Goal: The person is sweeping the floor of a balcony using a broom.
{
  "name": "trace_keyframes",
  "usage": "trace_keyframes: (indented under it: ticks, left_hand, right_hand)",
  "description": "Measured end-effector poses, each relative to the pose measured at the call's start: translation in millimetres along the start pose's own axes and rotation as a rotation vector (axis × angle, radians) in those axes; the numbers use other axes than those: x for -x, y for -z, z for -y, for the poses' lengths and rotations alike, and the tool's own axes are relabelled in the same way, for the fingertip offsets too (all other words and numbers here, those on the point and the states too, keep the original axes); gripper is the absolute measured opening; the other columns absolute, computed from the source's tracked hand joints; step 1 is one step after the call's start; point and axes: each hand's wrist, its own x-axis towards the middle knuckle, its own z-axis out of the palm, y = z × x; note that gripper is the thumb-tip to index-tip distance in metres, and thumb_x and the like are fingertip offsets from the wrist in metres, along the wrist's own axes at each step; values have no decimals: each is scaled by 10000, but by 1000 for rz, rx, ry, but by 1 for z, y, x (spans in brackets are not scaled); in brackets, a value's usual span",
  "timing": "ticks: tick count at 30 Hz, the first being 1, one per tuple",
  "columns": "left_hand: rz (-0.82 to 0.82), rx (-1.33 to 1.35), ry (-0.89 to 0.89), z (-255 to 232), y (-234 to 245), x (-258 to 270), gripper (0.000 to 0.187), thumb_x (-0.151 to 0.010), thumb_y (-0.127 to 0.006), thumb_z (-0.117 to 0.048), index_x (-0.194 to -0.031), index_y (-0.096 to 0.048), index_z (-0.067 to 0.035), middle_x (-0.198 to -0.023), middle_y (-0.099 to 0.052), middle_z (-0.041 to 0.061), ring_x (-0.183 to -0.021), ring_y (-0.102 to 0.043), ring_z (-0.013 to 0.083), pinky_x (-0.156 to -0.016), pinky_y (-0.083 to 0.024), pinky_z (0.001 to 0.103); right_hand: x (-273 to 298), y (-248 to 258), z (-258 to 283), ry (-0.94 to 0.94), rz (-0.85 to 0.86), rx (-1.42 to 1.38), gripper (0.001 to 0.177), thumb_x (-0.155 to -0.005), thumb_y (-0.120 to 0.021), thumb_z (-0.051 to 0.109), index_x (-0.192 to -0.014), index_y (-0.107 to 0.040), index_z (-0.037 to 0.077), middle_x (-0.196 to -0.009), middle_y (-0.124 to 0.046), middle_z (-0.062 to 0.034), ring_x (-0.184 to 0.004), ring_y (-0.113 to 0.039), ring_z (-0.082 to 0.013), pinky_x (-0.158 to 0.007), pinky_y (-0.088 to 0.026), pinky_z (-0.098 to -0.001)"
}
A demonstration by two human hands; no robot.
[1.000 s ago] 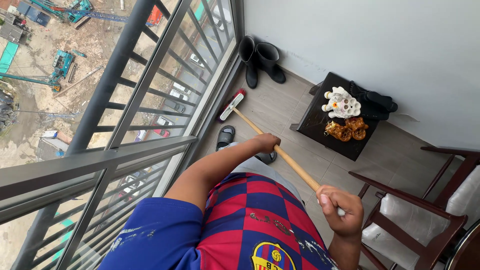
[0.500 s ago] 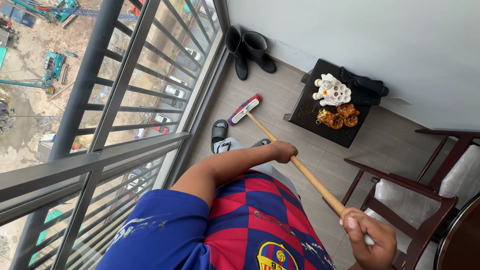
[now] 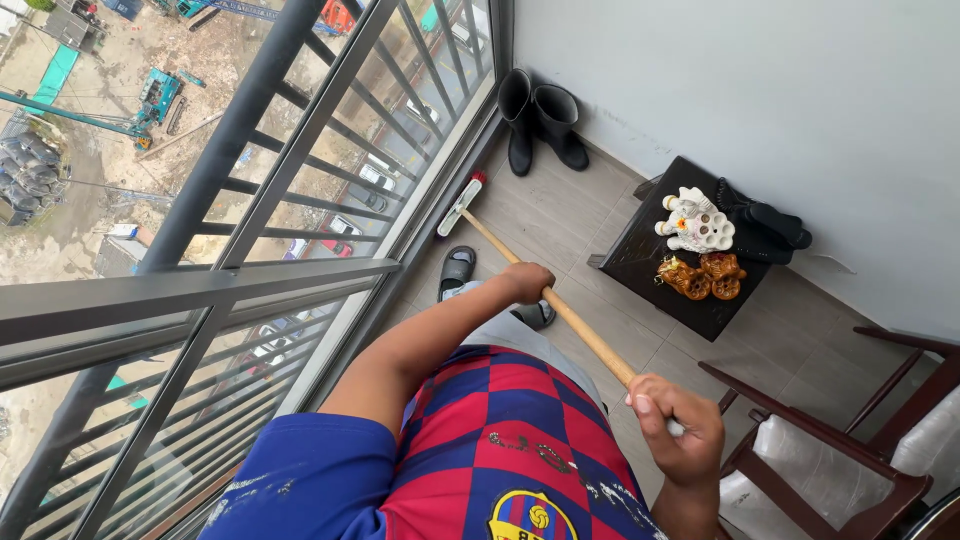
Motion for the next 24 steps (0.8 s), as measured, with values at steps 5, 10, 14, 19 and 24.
trace_keyframes:
  ticks: [5,10,14,19,24]
  left_hand:
    - [139,-51,-86,-10,-34,-27,202,-848,-727,-177,-1042,-774,-210,-1041,-758,76,-1057,-696,315,-874,-555,448]
    - [227,-63,-235,-57,-62,-51,171,-888,-734,-226,-1049,-780,-189,-1039,-761,84,-1062,-697,317,-894,-551,444]
    - [213,-5,-303,-91,-54,-50,192,-885,-707,-185,-1064,-774,-184,-1037,-761,82,-1051,-699,318,-890,-549,445]
    - [176,-10,-262,-95,-24,-34,195,-884,-670,-150,-1050,-764,-191,-1017,-762,67,-1021,-710,312,-843,-559,454]
    - [200,-117,-194,-74,23,8,203,-851,-674,-132,-1016,-754,-219,-980,-756,45,-959,-719,291,-783,-564,443]
  right_hand:
    - [23,-1,8,-170,-157,158,339,-949,-627,-28,-663,-454,27,-647,-585,-54,-698,-636,-162,-705,-541,-337]
    - [46,30,34,-229,-184,311,346,-936,-651,-43,-649,-473,32,-633,-588,-47,-678,-627,-140,-795,-576,-350]
    - [34,40,64,-213,-108,410,352,-911,-673,-30,-638,-464,44,-609,-577,-28,-662,-647,-136,-777,-592,-358]
    - [18,53,62,-65,24,178,284,-914,-701,36,-700,-516,62,-644,-580,-2,-635,-617,-118,-765,-597,-380]
    - [-20,42,62,20,503,-66,267,-859,-830,118,-814,-572,60,-766,-649,-27,-715,-660,-172,-870,-565,-456]
